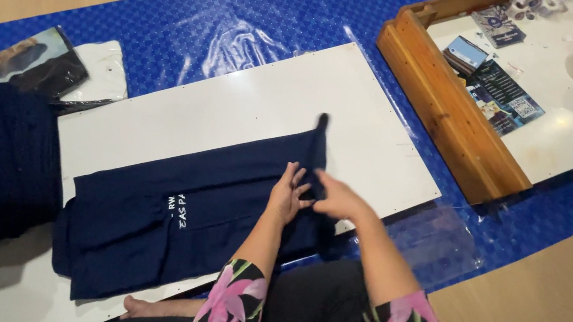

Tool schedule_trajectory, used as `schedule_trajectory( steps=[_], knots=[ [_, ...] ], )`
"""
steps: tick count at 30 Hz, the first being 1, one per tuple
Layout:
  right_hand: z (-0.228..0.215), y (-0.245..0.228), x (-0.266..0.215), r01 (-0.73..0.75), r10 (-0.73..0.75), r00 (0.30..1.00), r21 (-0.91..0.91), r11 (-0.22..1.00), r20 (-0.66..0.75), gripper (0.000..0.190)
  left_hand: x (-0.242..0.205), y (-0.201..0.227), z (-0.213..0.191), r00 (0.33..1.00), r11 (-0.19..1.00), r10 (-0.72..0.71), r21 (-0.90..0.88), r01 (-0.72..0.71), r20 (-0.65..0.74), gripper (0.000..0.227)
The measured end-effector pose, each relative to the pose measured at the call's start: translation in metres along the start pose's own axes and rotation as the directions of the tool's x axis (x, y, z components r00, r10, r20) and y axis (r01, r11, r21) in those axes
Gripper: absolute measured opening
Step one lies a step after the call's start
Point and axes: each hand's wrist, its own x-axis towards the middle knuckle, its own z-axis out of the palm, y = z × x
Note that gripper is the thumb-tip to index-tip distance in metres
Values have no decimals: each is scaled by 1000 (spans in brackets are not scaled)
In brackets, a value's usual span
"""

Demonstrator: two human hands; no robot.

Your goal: The person folds dark blue shirts on a white board by hand, placing each folded shirt into a stack or a plastic bag.

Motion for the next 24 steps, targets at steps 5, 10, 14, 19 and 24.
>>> schedule_trajectory(
  steps=[5, 10, 14, 19, 24],
  knots=[
    [38, 8, 38, 117, -73, 972, -192, 974, 223, 92, 68, -37, -73, 992, 994, -13, -112, -1, -125, 65],
    [26, 23, 63, -49, 27, 996, -256, 966, -89, 43, 21, -22, -45, 984, 990, 127, 78, -118, -127, 60],
    [27, 35, 88, -52, -61, 922, -280, 959, -383, 48, 2, -10, -25, 979, 978, 168, 146, -150, -120, 60],
    [39, 16, 93, 0, -140, 950, -447, 894, -280, 61, -5, 8, -23, 980, 937, 148, 336, -95, -135, 62],
    [47, 16, 104, -95, 43, 993, -512, 854, -113, 70, -7, 11, -57, 959, 868, 105, 495, 40, -263, 60]
  ],
)
